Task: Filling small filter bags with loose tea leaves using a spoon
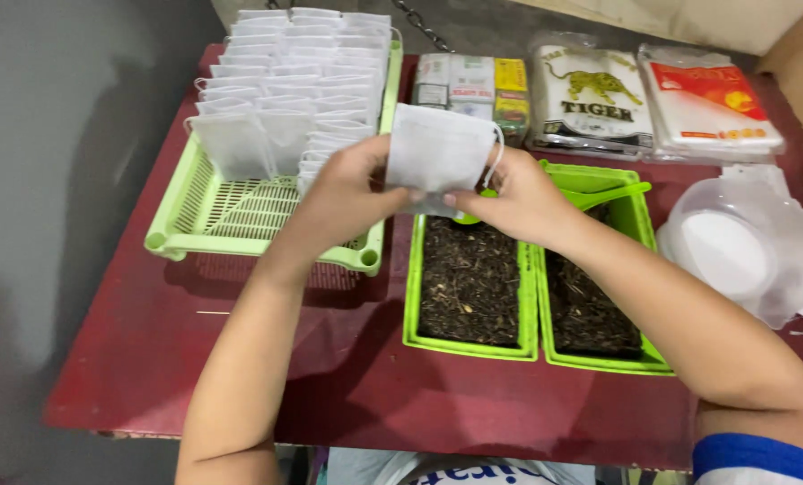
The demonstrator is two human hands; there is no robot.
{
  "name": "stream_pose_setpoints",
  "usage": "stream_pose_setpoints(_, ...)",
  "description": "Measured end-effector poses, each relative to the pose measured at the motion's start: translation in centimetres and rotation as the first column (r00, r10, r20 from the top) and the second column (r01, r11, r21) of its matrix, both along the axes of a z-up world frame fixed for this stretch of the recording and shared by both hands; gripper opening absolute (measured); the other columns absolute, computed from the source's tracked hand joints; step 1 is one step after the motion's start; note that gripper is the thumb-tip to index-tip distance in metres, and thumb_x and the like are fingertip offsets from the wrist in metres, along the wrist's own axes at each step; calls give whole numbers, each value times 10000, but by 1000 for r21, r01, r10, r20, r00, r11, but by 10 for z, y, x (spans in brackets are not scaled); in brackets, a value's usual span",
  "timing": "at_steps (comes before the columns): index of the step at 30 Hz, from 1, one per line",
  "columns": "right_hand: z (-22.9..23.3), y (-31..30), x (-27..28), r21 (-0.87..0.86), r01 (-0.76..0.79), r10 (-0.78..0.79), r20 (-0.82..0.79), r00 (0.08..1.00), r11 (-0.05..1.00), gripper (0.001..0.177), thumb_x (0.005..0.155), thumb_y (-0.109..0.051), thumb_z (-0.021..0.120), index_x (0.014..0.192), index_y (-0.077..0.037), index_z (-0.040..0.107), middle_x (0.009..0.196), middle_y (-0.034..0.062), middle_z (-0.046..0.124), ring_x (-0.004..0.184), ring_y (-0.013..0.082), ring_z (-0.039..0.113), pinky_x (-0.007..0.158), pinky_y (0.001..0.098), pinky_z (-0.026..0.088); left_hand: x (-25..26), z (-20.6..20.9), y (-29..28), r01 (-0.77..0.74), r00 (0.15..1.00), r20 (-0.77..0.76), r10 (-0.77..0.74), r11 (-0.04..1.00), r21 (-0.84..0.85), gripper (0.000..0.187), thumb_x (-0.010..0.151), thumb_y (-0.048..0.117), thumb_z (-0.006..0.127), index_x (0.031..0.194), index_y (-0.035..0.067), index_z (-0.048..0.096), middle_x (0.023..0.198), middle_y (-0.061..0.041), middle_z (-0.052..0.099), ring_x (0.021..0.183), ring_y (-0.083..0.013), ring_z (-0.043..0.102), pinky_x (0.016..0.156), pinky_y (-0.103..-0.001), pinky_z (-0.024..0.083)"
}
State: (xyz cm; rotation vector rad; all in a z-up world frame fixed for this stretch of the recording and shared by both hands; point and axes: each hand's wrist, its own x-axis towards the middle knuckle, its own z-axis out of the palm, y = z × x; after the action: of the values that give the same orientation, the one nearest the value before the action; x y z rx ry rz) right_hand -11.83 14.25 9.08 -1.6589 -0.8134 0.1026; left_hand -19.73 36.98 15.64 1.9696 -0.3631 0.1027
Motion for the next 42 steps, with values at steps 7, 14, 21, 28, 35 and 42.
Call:
stream_pose_setpoints(7,-6,61,12,-64,13,-10,50,999,998,289,815,-1,773,1091,-43,701,895,31,699,883,106,639,788,285,535,10,-12,67,-27,990,-133,51,984,177,352,723,-7,716,1071,40,720,942,-80,769,949,-166,688,849,-365,579)
stream_pose_setpoints(14,-32,106,20,-203,-1,12,52,999,979,242,803,-7,708,1034,-76,726,813,87,712,790,167,647,722,312,513,30,-39,127,-1,968,-230,100,918,396,274,737,75,738,1010,77,738,884,-97,778,892,-240,717,802,-395,562)
stream_pose_setpoints(21,-61,117,21,-341,40,2,123,992,939,311,793,-38,731,1098,-98,720,917,144,760,873,300,727,783,405,540,32,-37,119,86,953,-289,89,835,543,334,730,113,703,1056,43,723,1011,-181,764,1051,-370,706,912,-487,535)
stream_pose_setpoints(28,-45,115,12,-326,67,-8,181,983,943,288,833,-22,727,1117,-63,695,863,147,737,743,293,687,678,391,533,56,-76,129,70,948,-280,151,760,647,315,743,191,656,1035,126,757,949,-84,765,1000,-300,719,863,-426,548)
stream_pose_setpoints(35,-55,115,14,-241,77,-48,122,991,967,344,857,-20,698,1179,-141,697,810,84,715,686,188,637,647,337,515,58,-72,129,-2,981,-146,126,766,643,242,796,180,684,1006,85,759,943,-159,758,1004,-374,704,833,-481,550)
stream_pose_setpoints(42,-65,112,21,-261,69,-55,59,997,963,346,855,-24,699,1181,-136,686,739,67,698,601,154,588,588,306,485,52,-65,122,15,962,-211,174,736,677,252,805,206,671,1019,136,783,947,-87,779,1014,-308,719,866,-440,559)
